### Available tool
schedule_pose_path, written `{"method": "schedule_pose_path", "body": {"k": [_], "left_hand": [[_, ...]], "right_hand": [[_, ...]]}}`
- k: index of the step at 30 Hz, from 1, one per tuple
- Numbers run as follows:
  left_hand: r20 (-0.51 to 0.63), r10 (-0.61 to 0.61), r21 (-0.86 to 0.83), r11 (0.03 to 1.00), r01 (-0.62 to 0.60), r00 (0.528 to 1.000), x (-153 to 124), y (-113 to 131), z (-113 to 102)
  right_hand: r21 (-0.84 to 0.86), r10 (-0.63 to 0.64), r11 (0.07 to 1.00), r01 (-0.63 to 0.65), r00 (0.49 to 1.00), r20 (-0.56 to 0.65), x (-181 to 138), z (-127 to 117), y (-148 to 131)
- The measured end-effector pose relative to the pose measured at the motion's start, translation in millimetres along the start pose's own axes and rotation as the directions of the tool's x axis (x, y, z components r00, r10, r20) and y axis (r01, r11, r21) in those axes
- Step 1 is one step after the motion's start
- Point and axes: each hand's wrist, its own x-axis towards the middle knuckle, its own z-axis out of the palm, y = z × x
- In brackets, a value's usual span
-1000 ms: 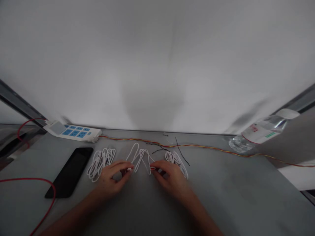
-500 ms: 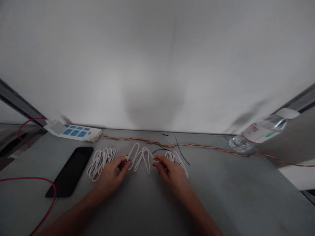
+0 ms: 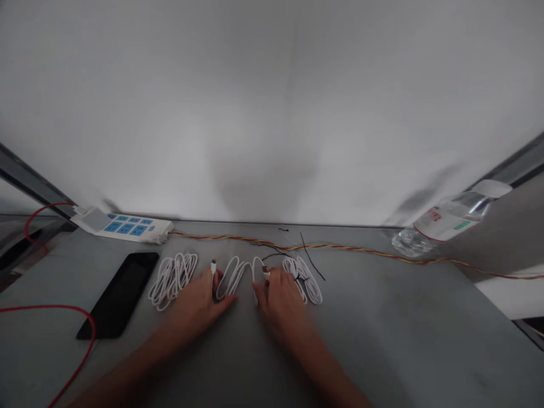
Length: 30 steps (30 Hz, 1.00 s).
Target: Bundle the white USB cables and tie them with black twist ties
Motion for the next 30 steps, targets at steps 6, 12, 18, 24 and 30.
{"method": "schedule_pose_path", "body": {"k": [6, 12, 18, 24, 30], "left_hand": [[0.027, -0.019, -0.125, 0.992, 0.022, 0.999, 4, 0, 0], [0.061, -0.037, -0.162, 0.986, 0.046, 0.997, 7, 1, 0], [0.11, -0.102, -0.308, 0.942, 0.132, 0.989, 7, 0, 1], [0.095, -0.127, -0.671, 0.725, 0.158, 0.987, 8, -6, 5], [0.195, -0.103, -0.844, 0.49, 0.22, 0.975, 4, 0, 12]], "right_hand": [[-0.007, 0.074, 0.997, -0.074, 0.991, 0.109, -2, 6, -6], [0.086, 0.142, 0.984, -0.158, 0.975, 0.168, 2, 0, -2], [0.264, 0.172, 0.942, -0.207, 0.974, 0.15, 6, -5, 4], [0.626, 0.265, 0.702, -0.34, 0.94, 0.214, 8, -3, 3], [0.789, 0.228, 0.497, -0.361, 0.932, 0.283, 2, 9, -8]]}}
